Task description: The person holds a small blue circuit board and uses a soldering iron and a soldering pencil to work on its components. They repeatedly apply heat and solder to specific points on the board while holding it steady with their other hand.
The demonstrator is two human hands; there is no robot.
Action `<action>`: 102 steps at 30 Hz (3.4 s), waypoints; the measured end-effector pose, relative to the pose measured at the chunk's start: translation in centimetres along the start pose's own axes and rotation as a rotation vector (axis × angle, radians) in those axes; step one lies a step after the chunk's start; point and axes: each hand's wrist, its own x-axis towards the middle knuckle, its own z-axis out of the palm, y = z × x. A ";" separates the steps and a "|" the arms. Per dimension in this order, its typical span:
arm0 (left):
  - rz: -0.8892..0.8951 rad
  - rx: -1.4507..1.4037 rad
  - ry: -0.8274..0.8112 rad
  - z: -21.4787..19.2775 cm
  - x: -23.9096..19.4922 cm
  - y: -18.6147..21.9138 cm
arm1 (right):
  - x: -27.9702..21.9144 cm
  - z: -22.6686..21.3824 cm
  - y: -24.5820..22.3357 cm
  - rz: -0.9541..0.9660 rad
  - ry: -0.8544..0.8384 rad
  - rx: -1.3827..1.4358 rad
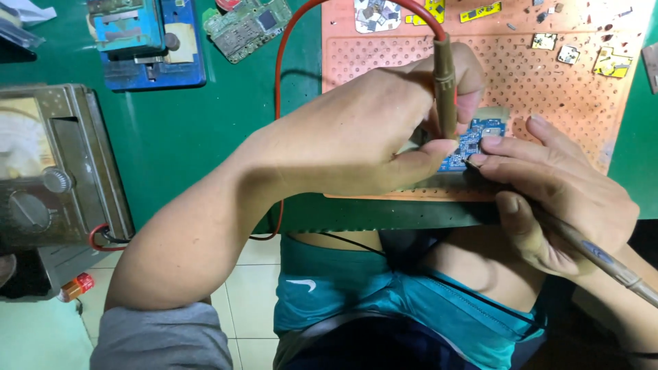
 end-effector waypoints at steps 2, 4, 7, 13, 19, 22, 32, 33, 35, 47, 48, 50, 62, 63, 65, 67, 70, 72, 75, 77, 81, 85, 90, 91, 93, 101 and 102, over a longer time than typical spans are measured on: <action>-0.002 -0.028 -0.001 -0.1 0.0 0.1 | 0.0 -0.1 0.0 0.004 -0.014 -0.003; -0.008 -0.036 -0.001 -0.1 0.1 0.3 | 0.0 -0.2 -0.1 0.009 -0.021 -0.014; -0.006 -0.043 0.005 -0.2 0.0 0.3 | 0.2 -0.2 -0.4 0.012 -0.026 -0.029; 0.010 -0.034 0.005 0.0 0.1 0.0 | 0.0 -0.1 0.0 -0.008 -0.020 -0.025; -0.009 -0.008 0.003 0.1 0.1 0.0 | -0.1 -0.1 0.1 -0.012 -0.025 -0.025; -0.003 0.011 -0.005 0.1 0.0 -0.1 | -0.2 0.0 0.2 -0.004 -0.018 -0.015; -0.130 -0.008 -0.018 -0.2 0.3 0.7 | 0.5 -0.3 -0.5 0.010 0.014 -0.010; -0.126 -0.013 -0.027 -0.2 0.4 0.7 | 0.4 -0.3 -0.2 0.020 0.018 -0.013; -0.194 -0.085 -0.013 -0.2 0.7 0.7 | 0.2 -0.1 0.4 -0.039 0.022 -0.009; -0.092 0.006 -0.016 -0.1 0.9 0.0 | 0.9 -0.6 0.5 -0.094 0.017 0.060; -0.093 0.006 -0.018 0.0 0.8 -0.1 | 0.9 -0.6 0.5 -0.093 0.018 0.061; -0.028 0.062 0.006 0.1 0.8 -0.3 | 0.8 -0.5 0.6 -0.092 0.031 0.066; -0.143 0.008 -0.022 0.0 0.8 -0.1 | 1.0 -0.8 0.4 -0.085 -0.010 0.057; -0.143 0.008 -0.019 0.0 0.7 0.0 | 0.9 -0.8 0.4 -0.087 -0.012 0.056; -0.158 -0.051 -0.010 0.0 0.7 0.0 | 0.9 -0.8 0.3 -0.077 -0.006 0.051; -0.159 -0.058 -0.013 0.0 0.7 -0.1 | 0.5 -0.8 0.3 -0.045 0.006 0.051; -0.158 -0.071 -0.020 0.0 0.6 0.0 | 0.2 -0.7 -0.3 0.064 0.057 0.074; -0.154 -0.077 -0.020 0.0 0.6 0.0 | 0.2 -0.5 -0.5 0.141 0.093 0.095; -0.123 -0.058 0.001 0.1 0.5 -0.1 | 0.3 -0.2 -0.4 0.111 0.106 0.087; -0.109 -0.049 -0.002 0.1 0.5 -0.1 | 0.2 -0.2 -0.4 0.119 0.095 0.082; -0.106 -0.045 0.007 0.1 0.5 -0.1 | 0.2 -0.2 -0.5 0.136 0.091 0.089; -0.080 -0.029 -0.008 0.1 0.3 -0.3 | 0.0 -0.1 -0.3 0.126 0.083 0.068; -0.031 0.009 -0.013 0.0 0.1 -0.4 | -0.2 0.0 -0.1 0.137 0.069 0.067; -0.015 0.004 -0.008 0.0 0.1 -0.4 | -0.3 0.1 -0.1 0.137 0.074 0.055; -0.001 0.000 -0.001 0.1 0.1 -0.4 | -0.3 0.1 -0.1 0.135 0.078 0.045; 0.013 0.003 -0.003 0.0 0.0 -0.5 | -0.1 0.1 -0.7 0.110 0.067 -0.029; -0.002 0.011 -0.001 0.3 0.1 -0.9 | -0.1 -0.3 -0.4 0.103 0.067 -0.013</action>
